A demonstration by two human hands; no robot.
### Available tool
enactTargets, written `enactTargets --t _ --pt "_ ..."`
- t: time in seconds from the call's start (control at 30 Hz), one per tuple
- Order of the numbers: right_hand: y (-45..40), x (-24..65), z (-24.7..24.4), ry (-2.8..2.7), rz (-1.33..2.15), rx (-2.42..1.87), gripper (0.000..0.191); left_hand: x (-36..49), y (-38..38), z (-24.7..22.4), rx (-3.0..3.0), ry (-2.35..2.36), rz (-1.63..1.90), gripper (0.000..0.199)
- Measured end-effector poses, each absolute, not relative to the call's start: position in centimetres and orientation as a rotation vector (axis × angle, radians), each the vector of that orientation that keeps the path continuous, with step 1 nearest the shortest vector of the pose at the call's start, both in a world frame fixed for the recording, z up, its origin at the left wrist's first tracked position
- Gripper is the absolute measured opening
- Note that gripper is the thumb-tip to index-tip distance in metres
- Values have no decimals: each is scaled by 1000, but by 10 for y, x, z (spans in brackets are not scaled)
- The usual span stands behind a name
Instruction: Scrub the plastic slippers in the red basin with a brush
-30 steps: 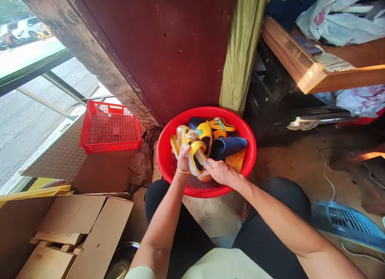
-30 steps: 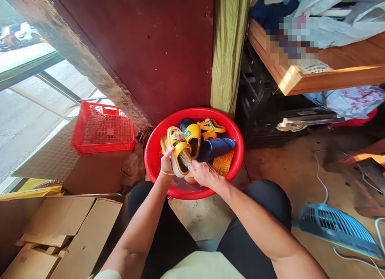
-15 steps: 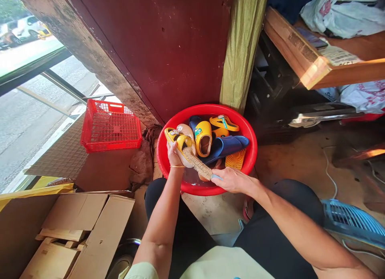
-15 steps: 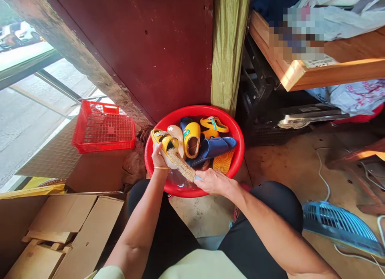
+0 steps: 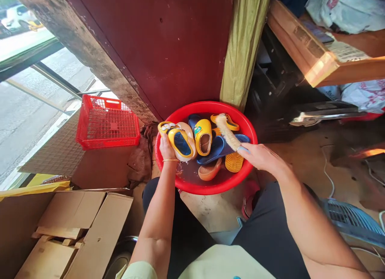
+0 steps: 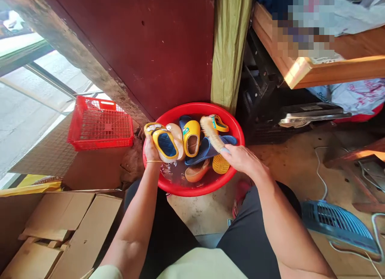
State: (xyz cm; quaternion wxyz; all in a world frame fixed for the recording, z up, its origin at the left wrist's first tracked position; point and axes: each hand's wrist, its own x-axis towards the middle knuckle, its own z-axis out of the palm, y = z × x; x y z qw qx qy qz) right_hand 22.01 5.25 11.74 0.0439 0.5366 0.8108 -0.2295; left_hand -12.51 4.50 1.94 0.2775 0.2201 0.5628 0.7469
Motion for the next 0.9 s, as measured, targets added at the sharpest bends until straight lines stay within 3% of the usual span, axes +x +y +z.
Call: enactTargets --t 0.13,0.33,0.5,0.9 --pt "53 216 95 2273 -531 1695 48 -116 49 -8 886 1919 1769 49" --pt "61 191 70 2301 -503 1737 45 -117 42 -26 996 2242 1242 63" --pt "76 187 50 2326 -442 1782 44 -112 33 -22 1028 2509 1121 64" --pt "69 177 43 2326 -331 1818 45 -109 27 -31 1130 2564 533 58"
